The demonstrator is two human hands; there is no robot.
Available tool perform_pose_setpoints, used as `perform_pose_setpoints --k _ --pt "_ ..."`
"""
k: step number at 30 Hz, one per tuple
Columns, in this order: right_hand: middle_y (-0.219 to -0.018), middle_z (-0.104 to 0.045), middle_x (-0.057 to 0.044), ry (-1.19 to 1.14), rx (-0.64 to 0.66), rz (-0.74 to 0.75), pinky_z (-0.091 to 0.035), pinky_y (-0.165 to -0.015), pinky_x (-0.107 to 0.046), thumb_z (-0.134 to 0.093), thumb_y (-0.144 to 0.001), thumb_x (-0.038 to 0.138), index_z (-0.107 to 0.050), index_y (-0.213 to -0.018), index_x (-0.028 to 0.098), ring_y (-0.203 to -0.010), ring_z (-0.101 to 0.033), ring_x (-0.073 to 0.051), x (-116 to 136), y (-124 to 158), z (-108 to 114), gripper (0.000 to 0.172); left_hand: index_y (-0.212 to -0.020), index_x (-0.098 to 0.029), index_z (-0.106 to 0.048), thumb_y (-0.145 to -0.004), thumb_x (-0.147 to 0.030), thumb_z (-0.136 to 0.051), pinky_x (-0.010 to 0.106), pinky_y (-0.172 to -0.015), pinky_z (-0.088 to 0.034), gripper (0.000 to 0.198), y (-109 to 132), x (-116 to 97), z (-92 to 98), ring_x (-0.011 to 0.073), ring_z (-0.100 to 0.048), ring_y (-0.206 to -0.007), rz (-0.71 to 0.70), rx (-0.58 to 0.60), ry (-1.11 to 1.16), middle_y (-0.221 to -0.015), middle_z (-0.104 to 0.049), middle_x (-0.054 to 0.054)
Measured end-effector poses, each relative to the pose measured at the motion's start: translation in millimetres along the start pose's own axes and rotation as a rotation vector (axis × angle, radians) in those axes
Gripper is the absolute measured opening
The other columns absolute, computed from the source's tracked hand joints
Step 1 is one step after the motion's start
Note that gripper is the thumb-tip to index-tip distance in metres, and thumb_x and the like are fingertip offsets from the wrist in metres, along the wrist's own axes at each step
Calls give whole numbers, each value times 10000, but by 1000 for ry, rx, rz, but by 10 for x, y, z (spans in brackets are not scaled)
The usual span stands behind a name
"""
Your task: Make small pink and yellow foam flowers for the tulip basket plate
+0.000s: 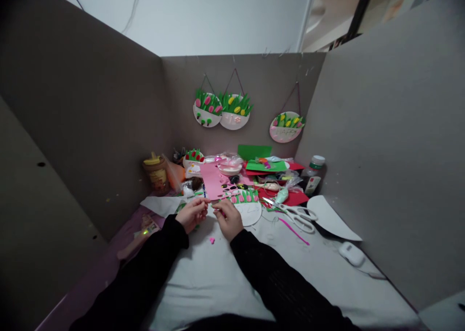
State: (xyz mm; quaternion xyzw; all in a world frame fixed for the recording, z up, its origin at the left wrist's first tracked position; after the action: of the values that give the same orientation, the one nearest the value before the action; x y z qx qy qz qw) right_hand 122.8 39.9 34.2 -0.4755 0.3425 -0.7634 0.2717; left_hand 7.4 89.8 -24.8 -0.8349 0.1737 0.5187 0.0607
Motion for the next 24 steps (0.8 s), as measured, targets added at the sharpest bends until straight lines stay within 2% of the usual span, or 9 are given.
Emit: perform_pose_setpoints --k 3,9,13,16,20,22,24 --pt "-859 -590 -55 -17 30 29 -440 -760 -321 -415 -885 246 -604 -921 203 -850 -544 -179 32 -3 -14 198 -871 -125 -558 -636 -253 -705 183 -479 -350 305 -19 -24 28 63 -485 -534 -19 -1 35 -690 -524 1" --pt "-745 -574 -47 -54 72 49 -439 -684 -313 -404 -890 360 -617 -806 190 -755 -541 -177 57 10 -37 285 -913 -123 -531 -693 -239 -660 185 -471 -370 279 -10 -12 8 74 -504 -529 -8 6 12 -707 -542 18" --pt "-813 -593 -53 -40 64 34 -458 -671 -291 -482 -849 236 -642 -908 209 -773 -550 -166 54 0 -50 173 -923 -126 -525 -737 -233 -620 162 -442 -347 235 -2 -37 27 56 -458 -496 -19 -6 62 -650 -491 -11" --pt "-851 -605 -52 -49 60 55 -467 -709 -296 -457 -840 158 -633 -982 224 -807 -557 -162 96 -14 -64 236 -913 -137 -513 -797 -300 -550 158 -449 -350 203 -23 -96 31 47 -413 -470 -7 -15 231 -591 -411 -41" --pt "-838 -613 -48 -25 43 33 -459 -698 -303 -442 -845 158 -619 -977 209 -786 -546 -163 117 -43 -54 226 -901 -148 -497 -830 -452 -443 224 -563 -435 316 -53 -139 -126 99 -499 -573 72 -16 365 -619 -428 -18" --pt "-817 -612 -44 1 11 45 -451 -693 -310 -481 -839 193 -627 -922 203 -769 -535 -166 133 -64 -22 168 -917 -156 -487 -809 -535 -411 243 -543 -430 402 -55 -136 -225 130 -521 -602 82 -38 374 -650 -454 1" --pt "-791 -606 -40 50 -1 89 -441 -710 -325 -531 -824 228 -646 -886 209 -782 -522 -177 157 -83 -13 131 -925 -153 -476 -787 -607 -358 237 -476 -389 489 -51 -70 -366 131 -494 -550 133 -1 408 -673 -471 17"
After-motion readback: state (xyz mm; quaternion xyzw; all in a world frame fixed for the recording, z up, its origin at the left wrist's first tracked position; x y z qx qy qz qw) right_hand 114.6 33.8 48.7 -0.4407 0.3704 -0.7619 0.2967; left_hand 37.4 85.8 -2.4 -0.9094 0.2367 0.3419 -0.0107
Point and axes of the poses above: each hand's wrist, its own y-axis away from the middle knuckle, its own z-axis out of the back of the hand, x = y × z, the point moved 9 cm from there along -y, towards the middle knuckle
